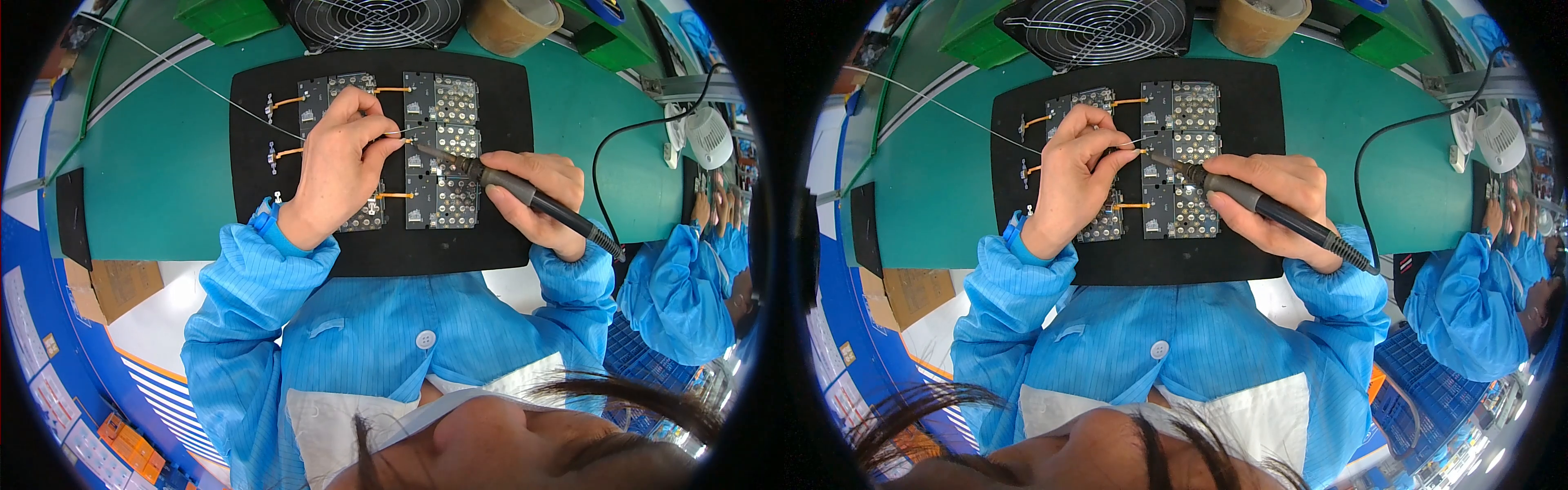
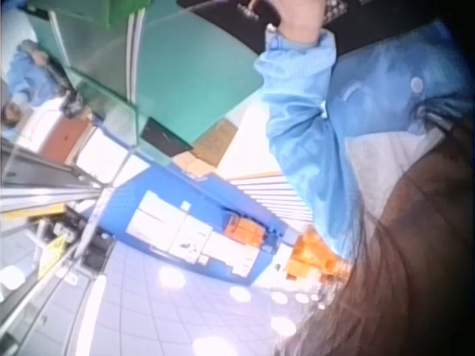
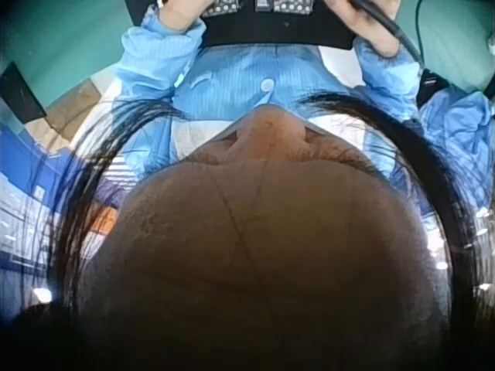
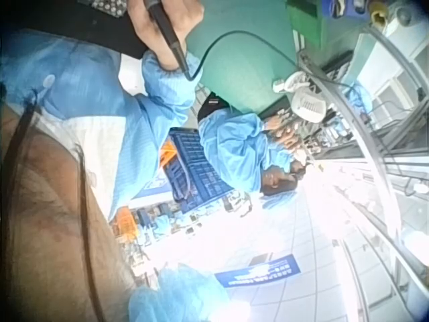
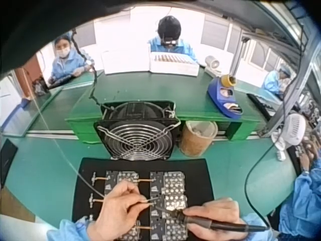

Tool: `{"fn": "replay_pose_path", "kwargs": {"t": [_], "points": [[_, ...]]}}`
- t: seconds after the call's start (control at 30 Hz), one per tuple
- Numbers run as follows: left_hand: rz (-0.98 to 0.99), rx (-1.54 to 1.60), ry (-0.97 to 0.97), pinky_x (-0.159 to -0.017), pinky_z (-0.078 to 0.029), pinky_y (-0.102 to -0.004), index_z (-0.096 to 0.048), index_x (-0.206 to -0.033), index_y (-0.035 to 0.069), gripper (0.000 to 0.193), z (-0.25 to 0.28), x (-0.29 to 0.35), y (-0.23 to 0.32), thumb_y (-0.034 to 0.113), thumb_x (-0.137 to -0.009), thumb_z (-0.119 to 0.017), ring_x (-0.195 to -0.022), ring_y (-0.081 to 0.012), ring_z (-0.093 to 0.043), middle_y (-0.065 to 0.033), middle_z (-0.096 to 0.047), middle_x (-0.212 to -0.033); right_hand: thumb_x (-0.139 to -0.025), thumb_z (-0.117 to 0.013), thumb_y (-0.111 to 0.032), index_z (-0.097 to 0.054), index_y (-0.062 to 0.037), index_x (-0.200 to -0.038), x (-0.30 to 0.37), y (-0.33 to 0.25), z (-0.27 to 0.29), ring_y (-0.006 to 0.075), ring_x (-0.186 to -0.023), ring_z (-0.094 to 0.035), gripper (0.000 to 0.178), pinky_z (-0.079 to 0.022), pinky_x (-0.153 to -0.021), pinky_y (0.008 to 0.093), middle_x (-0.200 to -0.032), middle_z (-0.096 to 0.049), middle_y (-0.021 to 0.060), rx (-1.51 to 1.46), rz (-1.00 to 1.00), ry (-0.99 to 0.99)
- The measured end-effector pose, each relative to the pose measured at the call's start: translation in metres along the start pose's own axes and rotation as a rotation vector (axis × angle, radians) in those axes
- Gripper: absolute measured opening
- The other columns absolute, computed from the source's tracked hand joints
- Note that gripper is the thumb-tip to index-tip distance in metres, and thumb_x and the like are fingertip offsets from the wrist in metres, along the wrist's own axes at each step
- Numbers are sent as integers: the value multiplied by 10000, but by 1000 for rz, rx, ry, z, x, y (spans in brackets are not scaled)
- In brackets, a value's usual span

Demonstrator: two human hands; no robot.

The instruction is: The person solders electronic components onto a printed circuit board using a soldering iron and solder wire.

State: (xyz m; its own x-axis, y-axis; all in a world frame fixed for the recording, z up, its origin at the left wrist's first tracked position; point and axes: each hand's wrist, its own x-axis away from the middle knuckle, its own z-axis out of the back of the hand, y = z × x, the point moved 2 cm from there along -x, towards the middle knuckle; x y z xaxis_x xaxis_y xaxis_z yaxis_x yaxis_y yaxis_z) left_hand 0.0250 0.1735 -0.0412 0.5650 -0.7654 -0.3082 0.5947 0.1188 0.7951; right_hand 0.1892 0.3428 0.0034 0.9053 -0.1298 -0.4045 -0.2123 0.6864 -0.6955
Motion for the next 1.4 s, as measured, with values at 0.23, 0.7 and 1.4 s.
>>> {"fn": "replay_pose_path", "kwargs": {"t": [0.23,0.7,1.4], "points": [[0,10,-1,-530,-363,-236,-695,-866,-14,122,0,1,2,-56,-755,-722,-613,-81,-462,-47,-538,-916,-761,-737,-119,-691,20,-965,0,-5,8,236,-598,-681,251,-512,-523,291,-729,-686,138,31,20,-14],[-227,-161,44,-613,-511,-402,-583,-982,7,197,1,-1,11,-2,-804,-668,-731,-312,-617,-126,-505,-1020,-808,-730,0,-661,3,-1145,-22,29,46,240,-850,-682,344,-530,-751,302,-971,-689,161,585,221,513],[-244,-254,33,-584,-487,-407,-588,-955,17,154,13,27,14,2,-802,-602,-730,-311,-587,-119,-490,-909,-772,-746,-92,-678,28,-1027,29,-24,10,247,-706,-681,290,-511,-638,305,-825,-697,152,101,-81,90]]}}
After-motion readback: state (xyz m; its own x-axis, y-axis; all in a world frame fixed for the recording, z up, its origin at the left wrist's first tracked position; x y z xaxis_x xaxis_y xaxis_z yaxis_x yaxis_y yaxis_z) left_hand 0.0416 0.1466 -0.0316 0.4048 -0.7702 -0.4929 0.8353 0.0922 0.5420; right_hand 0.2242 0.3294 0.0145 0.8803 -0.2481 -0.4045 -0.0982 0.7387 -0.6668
